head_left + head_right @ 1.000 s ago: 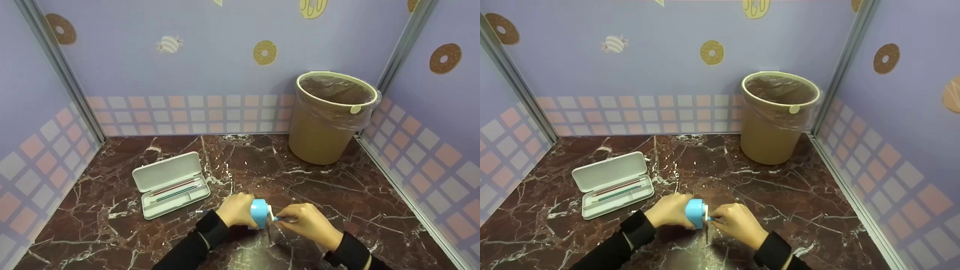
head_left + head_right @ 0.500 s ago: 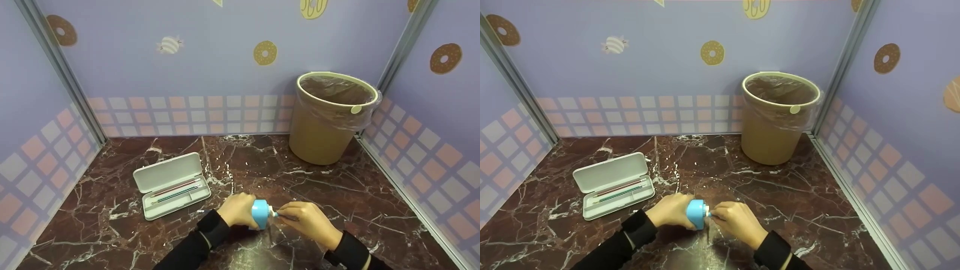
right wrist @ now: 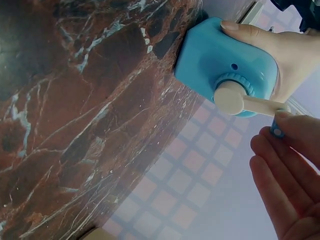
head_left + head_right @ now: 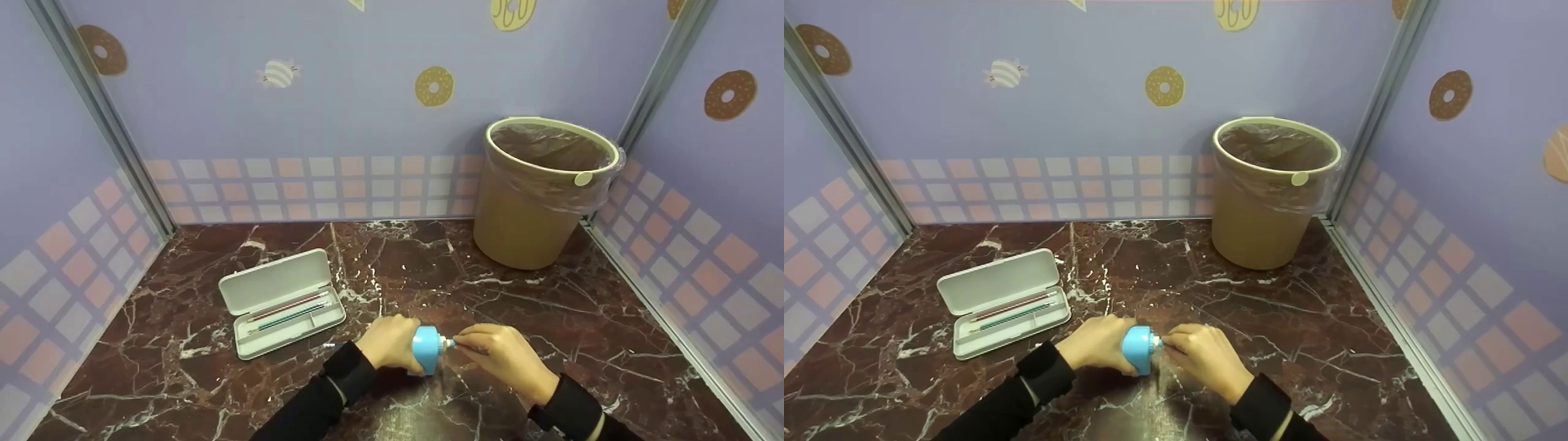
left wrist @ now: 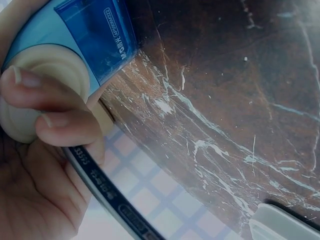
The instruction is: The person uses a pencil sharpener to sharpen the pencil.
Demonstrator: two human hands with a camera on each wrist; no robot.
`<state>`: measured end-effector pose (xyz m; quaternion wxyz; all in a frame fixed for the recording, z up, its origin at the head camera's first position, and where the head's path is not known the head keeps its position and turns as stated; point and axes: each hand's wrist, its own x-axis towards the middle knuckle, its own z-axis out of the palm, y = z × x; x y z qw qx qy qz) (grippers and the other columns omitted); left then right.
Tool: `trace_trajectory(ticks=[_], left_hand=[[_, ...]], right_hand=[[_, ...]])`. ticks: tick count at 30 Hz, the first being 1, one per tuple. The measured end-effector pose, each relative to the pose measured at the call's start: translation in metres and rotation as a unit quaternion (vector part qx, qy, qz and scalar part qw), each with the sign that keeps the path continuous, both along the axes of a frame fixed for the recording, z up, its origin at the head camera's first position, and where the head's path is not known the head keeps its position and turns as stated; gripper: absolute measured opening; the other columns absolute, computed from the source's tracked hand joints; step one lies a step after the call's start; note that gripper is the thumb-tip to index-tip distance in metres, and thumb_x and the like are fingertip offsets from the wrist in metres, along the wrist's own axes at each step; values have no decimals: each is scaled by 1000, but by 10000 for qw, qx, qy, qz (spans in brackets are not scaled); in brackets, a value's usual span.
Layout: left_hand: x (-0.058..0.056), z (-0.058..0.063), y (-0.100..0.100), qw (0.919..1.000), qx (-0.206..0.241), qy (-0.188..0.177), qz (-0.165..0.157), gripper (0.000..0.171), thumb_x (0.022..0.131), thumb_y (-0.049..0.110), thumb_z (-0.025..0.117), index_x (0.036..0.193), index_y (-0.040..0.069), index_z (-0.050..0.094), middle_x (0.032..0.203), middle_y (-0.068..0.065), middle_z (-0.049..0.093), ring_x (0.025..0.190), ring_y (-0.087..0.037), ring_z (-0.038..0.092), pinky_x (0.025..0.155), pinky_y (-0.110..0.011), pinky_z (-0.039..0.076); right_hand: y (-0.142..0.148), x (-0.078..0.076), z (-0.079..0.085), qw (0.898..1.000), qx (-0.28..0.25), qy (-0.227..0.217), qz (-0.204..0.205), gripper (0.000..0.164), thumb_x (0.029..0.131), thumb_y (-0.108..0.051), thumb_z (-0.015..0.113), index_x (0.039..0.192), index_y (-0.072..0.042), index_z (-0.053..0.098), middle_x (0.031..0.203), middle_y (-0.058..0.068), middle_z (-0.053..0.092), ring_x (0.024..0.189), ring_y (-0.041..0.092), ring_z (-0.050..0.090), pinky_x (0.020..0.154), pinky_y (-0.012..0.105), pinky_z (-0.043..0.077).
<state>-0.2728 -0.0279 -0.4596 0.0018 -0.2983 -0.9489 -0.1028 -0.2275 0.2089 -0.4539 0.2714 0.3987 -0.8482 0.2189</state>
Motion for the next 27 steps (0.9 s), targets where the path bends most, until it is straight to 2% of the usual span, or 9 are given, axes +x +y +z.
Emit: trace_trajectory(ticks=[13, 19, 27], left_hand=[[-1, 0, 0, 9998, -87, 61, -157, 56, 58, 45, 94, 95, 12, 67, 83, -1, 72, 68, -15, 65, 62, -29, 54], [-1, 0, 0, 9994, -232, 190, -167, 59, 58, 48, 94, 95, 12, 66, 82, -1, 72, 68, -16, 66, 63, -31, 56], [-1, 1, 0, 9996, -208, 61, -189, 59, 59, 47, 94, 98, 11, 67, 82, -1, 72, 67, -15, 65, 63, -30, 56]], right_hand=[[-4, -9, 5, 9982, 249, 446, -309, 19, 76, -4, 86, 94, -7, 82, 89, 2, 79, 77, 13, 75, 70, 20, 59], [-9, -14, 7, 9965, 515, 388, -534, 18, 77, -7, 85, 94, -6, 81, 91, 5, 79, 79, 15, 76, 70, 25, 61], [-13, -21, 7, 9917, 860, 482, -831, 18, 80, -7, 84, 97, -6, 81, 92, 5, 79, 82, 17, 75, 73, 29, 62]])
